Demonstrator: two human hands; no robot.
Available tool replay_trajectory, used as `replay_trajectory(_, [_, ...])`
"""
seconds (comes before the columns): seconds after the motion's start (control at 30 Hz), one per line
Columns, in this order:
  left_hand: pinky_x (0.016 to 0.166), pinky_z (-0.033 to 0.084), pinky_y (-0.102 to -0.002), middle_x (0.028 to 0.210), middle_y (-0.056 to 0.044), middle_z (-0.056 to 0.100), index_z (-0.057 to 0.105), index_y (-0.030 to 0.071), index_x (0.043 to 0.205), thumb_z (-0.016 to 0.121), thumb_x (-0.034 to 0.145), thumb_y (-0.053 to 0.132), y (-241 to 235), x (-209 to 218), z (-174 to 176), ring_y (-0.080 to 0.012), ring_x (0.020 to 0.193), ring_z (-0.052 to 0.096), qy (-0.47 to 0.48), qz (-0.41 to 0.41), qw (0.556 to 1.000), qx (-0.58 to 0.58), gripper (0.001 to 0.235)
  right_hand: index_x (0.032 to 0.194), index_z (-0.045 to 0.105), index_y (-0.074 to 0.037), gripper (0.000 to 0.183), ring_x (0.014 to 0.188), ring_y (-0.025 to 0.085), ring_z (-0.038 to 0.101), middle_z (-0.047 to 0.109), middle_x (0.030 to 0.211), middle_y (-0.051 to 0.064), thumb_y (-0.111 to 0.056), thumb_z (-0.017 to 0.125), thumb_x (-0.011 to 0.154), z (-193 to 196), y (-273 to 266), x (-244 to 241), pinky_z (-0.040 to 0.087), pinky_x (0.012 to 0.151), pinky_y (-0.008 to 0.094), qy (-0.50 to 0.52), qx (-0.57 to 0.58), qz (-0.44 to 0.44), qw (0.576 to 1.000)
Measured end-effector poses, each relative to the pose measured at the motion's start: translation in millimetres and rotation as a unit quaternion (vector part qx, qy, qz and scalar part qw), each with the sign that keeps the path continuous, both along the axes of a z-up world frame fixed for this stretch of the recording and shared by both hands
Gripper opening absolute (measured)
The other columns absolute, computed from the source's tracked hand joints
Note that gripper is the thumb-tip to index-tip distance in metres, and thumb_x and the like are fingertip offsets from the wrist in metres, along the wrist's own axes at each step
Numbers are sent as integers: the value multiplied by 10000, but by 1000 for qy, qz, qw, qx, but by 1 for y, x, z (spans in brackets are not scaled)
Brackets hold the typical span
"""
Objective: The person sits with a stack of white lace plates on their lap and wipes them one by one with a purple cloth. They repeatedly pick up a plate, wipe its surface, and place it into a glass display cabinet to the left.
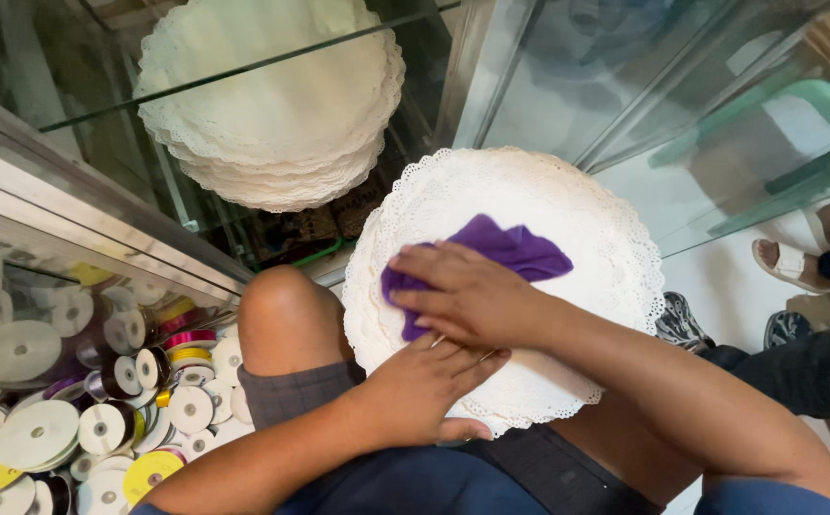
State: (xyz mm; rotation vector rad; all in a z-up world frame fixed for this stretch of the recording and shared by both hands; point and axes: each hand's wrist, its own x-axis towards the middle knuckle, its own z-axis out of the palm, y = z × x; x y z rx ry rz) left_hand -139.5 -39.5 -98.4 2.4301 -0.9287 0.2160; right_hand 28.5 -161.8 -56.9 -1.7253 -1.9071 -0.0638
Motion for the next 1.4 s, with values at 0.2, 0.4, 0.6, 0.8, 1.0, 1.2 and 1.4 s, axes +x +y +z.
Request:
replay_trajectory(0.2, [1222, 219, -587, 1535, -195, 510, 390, 35, 1560, 444, 951, 672, -1, -2, 3, -372, 1532, 335, -12, 5, 1000, 5, 883, 1402, 620, -139, 451, 1226, 403, 592, 502, 1503, 199, -406, 493, 1062, -3, -29, 63, 436, 1037, 552, -21, -60, -145, 987])
replay_trajectory(0.4, [1218, 218, -581, 1536, -194, 512, 405, 30, 1554, 428, 950, 686, -3, -2, 5, -365, 1530, 334, -16, 6, 1000, 11, 892, 1446, 575, -81, 420, 1353, 414, 508, 528, 1459, 245, -244, 557, 1059, -20, -88, 80, 416, 1132, 514, -66, -50, -261, 962])
replay_trajectory(0.6, [1216, 214, -583, 1541, -184, 506, 420, 39, 1547, 430, 944, 693, -4, -2, 10, -357, 1529, 330, -12, 9, 1000, 8, 889, 1280, 709, -217, 336, 1084, 328, 665, 666, 1340, 75, -342, 655, 974, 28, -141, 44, 597, 748, 503, -165, -151, -385, 896])
replay_trajectory(0.8, [1199, 202, -627, 1551, -205, 474, 431, 57, 1542, 453, 941, 689, -9, -4, 13, -393, 1518, 323, -4, 15, 1000, 26, 872, 1404, 621, -57, 394, 1297, 367, 616, 590, 1438, 234, -90, 678, 1015, 123, -134, -23, 487, 1132, 449, -31, 40, -343, 938])
replay_trajectory(1.0, [1162, 229, -652, 1539, -189, 474, 421, 82, 1549, 449, 928, 693, -11, -3, 16, -376, 1524, 308, 12, 17, 999, 46, 871, 1516, 477, -189, 376, 1509, 389, 426, 434, 1547, 242, -205, 454, 1140, 73, -83, -44, 379, 1312, 524, 216, 218, -169, 937])
replay_trajectory(1.2, [1203, 207, -629, 1545, -196, 485, 406, 88, 1565, 535, 921, 633, -10, -5, 9, -384, 1443, 415, 0, 31, 999, 21, 853, 1432, 582, -180, 379, 1344, 380, 550, 525, 1466, 205, -210, 501, 1062, 17, -73, -5, 471, 1083, 499, -5, -72, -82, 994])
replay_trajectory(1.4, [1211, 207, -617, 1553, -187, 483, 473, 74, 1517, 526, 921, 627, -13, -2, 0, -392, 1449, 408, -1, 29, 999, 26, 814, 1441, 577, -185, 491, 1418, 458, 470, 447, 1541, 212, -442, 568, 1023, 10, -84, 7, 453, 1109, 555, -96, -90, -62, 989])
